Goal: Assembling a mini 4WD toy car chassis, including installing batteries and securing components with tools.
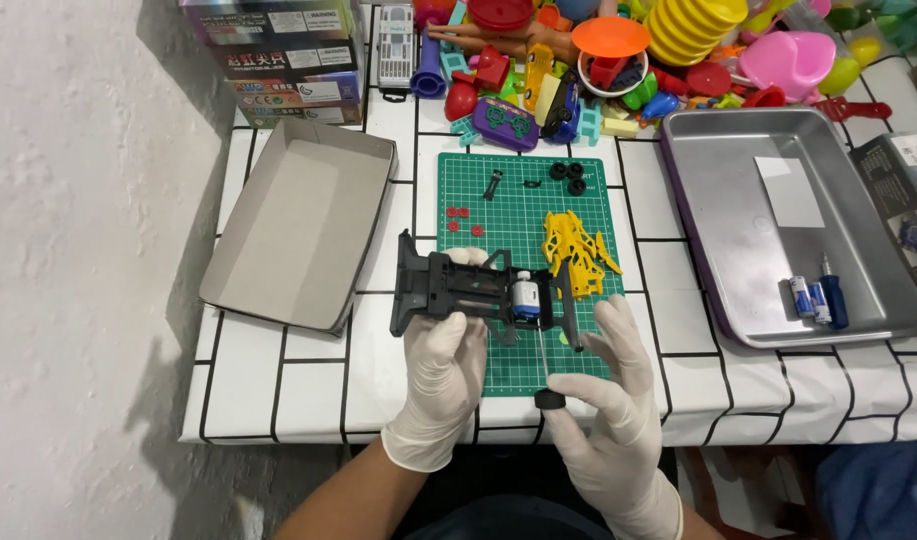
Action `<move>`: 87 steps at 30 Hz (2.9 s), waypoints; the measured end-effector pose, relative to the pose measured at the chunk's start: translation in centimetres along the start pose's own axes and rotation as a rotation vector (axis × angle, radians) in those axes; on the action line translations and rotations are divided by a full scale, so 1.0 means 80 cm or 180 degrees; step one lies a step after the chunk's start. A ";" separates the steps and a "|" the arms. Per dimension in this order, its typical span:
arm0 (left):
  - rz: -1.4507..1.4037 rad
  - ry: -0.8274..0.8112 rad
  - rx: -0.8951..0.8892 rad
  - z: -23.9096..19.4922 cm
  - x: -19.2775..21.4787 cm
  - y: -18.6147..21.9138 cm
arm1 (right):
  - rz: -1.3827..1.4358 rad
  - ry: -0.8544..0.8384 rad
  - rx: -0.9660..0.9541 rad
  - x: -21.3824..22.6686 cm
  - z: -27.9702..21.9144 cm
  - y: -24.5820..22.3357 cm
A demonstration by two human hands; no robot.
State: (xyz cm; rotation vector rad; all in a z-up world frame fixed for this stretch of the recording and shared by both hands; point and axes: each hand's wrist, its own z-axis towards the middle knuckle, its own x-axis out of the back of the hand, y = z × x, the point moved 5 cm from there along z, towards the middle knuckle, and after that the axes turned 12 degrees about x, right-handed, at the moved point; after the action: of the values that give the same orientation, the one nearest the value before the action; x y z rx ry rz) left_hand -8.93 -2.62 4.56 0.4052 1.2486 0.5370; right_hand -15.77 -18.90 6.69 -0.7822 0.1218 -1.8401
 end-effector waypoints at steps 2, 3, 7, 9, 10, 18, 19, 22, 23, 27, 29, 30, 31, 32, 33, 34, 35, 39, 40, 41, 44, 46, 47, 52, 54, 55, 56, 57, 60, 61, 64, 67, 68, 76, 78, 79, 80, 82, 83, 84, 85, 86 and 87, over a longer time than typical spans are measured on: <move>0.0005 0.0016 0.0005 -0.003 -0.001 0.000 | 0.0324 0.0072 -0.0156 -0.002 -0.001 0.001; 0.0008 0.0037 0.0013 -0.004 -0.002 0.000 | 0.0649 0.0139 -0.0317 -0.003 -0.003 0.002; 0.0082 -0.0028 0.0021 -0.008 -0.003 -0.001 | 0.0838 0.0158 -0.0412 -0.009 0.001 0.002; 0.0124 0.0037 -0.0031 -0.009 -0.004 0.001 | 0.0727 0.0222 -0.0319 -0.010 0.004 0.002; 0.0127 0.0038 -0.0026 -0.010 -0.005 0.003 | 0.0728 0.0224 -0.0324 -0.010 0.004 0.006; 0.1275 0.0228 0.0580 -0.014 -0.004 0.016 | 0.0506 0.0160 -0.0102 0.010 -0.007 0.045; 0.1270 0.0227 0.0593 -0.013 -0.003 0.016 | 0.0498 0.0159 -0.0113 0.014 -0.005 0.047; 0.1675 0.0199 0.0865 -0.009 -0.006 0.012 | 0.0453 0.0249 -0.0028 0.027 0.000 0.050; 0.1768 0.0084 0.0949 -0.008 -0.011 0.012 | 0.0594 0.0336 -0.0126 0.031 0.000 0.052; 0.1446 -0.0571 0.1409 0.000 -0.036 0.003 | 0.0812 0.0555 -0.0324 0.044 0.004 0.053; 0.1741 -0.0470 0.1504 0.001 -0.026 -0.015 | 0.0849 0.0575 -0.0340 0.052 0.002 0.055; 0.2047 -0.0363 0.1581 0.001 -0.019 -0.024 | 0.0900 0.0594 -0.0342 0.056 0.001 0.056; 0.2040 -0.0365 0.1593 0.001 -0.015 -0.033 | 0.0892 0.0594 -0.0353 0.058 0.001 0.057; 0.2971 -0.0349 0.1375 0.002 -0.011 -0.039 | 0.0874 0.0630 -0.0362 0.062 0.000 0.057; 0.3896 -0.0314 0.1131 0.002 -0.007 -0.045 | 0.0864 0.0660 -0.0371 0.064 0.001 0.057; 0.3891 -0.0307 0.1144 0.008 -0.030 -0.032 | 0.0866 0.0652 -0.0383 0.065 0.001 0.056; 0.3786 -0.0215 0.2005 0.010 -0.044 -0.029 | 0.0796 0.0650 -0.0368 0.067 0.001 0.056; 0.2868 -0.0328 0.2281 0.014 0.003 -0.107 | 0.0710 0.0678 -0.0400 0.069 -0.004 0.056; 0.2868 -0.0325 0.2281 0.015 0.005 -0.111 | 0.0713 0.0677 -0.0401 0.069 -0.007 0.057; 0.2425 -0.0357 0.2079 0.017 0.004 -0.113 | 0.0702 0.0715 -0.0443 0.069 -0.011 0.058; 0.0079 -0.0162 0.2174 0.015 0.012 -0.130 | 0.0691 0.0776 -0.0510 0.070 -0.016 0.060; -0.1837 0.0069 0.2335 0.013 0.015 -0.139 | 0.0689 0.0802 -0.0533 0.070 -0.016 0.061; -0.2085 0.0373 0.2641 0.008 0.018 -0.146 | 0.0667 0.0786 -0.0479 0.070 -0.015 0.061; -0.2059 0.0788 0.2898 0.006 0.021 -0.149 | 0.0680 0.0833 -0.0393 0.070 -0.014 0.063; -0.2486 0.1530 0.3167 -0.003 0.027 -0.153 | 0.0551 0.0817 -0.0322 0.070 -0.013 0.062; -0.2487 0.1528 0.3164 -0.002 0.018 -0.129 | 0.0552 0.0814 -0.0319 0.071 -0.014 0.061; -0.1055 0.0506 0.2688 0.012 0.003 -0.094 | 0.0504 0.0815 -0.0340 0.071 -0.014 0.061; 0.0342 -0.0499 0.2109 0.018 -0.019 -0.059 | 0.0460 0.0816 -0.0365 0.072 -0.015 0.060; 0.5221 -0.0609 0.0849 0.069 -0.006 -0.014 | 0.0493 0.0751 -0.0324 0.071 -0.011 0.061; 0.5221 -0.0600 0.0856 0.075 -0.008 0.004 | 0.0500 0.0745 -0.0328 0.068 -0.011 0.061; 0.3946 0.0800 0.1263 0.096 0.015 0.061 | 0.0704 0.0571 -0.0476 0.051 -0.007 0.068; 0.3148 0.0882 0.1124 0.117 0.030 0.079 | 0.0961 0.0278 -0.0433 0.020 -0.005 0.079; 0.3095 0.0608 0.1114 0.125 0.029 0.078 | 0.1168 0.0421 -0.0477 0.008 -0.005 0.086; 0.3226 -0.0094 0.1516 0.129 0.013 0.043 | 0.1046 -0.0085 -0.1030 -0.036 0.008 0.094; 0.3525 -0.0175 0.1659 0.127 0.019 0.031 | 0.0957 -0.0202 -0.1233 -0.039 0.007 0.096; 0.3514 -0.0175 0.1668 0.125 0.018 0.032 | 0.0950 -0.0210 -0.1243 -0.040 0.008 0.095; 0.3633 -0.0143 0.1741 0.122 0.018 0.032 | 0.0824 -0.0317 -0.1285 -0.041 0.008 0.095; 0.3746 -0.0114 0.1831 0.118 0.020 0.029 | 0.0696 -0.0426 -0.1343 -0.042 0.006 0.097; 0.4028 -0.0096 0.1858 0.116 0.023 0.027 | 0.0594 -0.0598 -0.1344 -0.045 0.004 0.100; 0.4311 -0.0078 0.1884 0.114 0.025 0.025 | 0.0492 -0.0770 -0.1345 -0.047 0.002 0.103; 0.4315 -0.0079 0.1894 0.114 0.022 0.028 | 0.0497 -0.0768 -0.1354 -0.046 -0.003 0.107; 0.4346 -0.0017 0.2179 0.111 0.023 0.029 | 0.0487 -0.0904 -0.1057 -0.048 -0.005 0.107; 0.4372 0.0028 0.2466 0.108 0.023 0.028 | 0.0468 -0.1031 -0.0763 -0.048 -0.009 0.106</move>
State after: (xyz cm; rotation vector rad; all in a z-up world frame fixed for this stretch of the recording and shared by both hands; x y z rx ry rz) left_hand -0.58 0.26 6.76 1.9724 0.9960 1.1683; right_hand -8.63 -19.22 0.71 -1.1968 0.1877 -1.5555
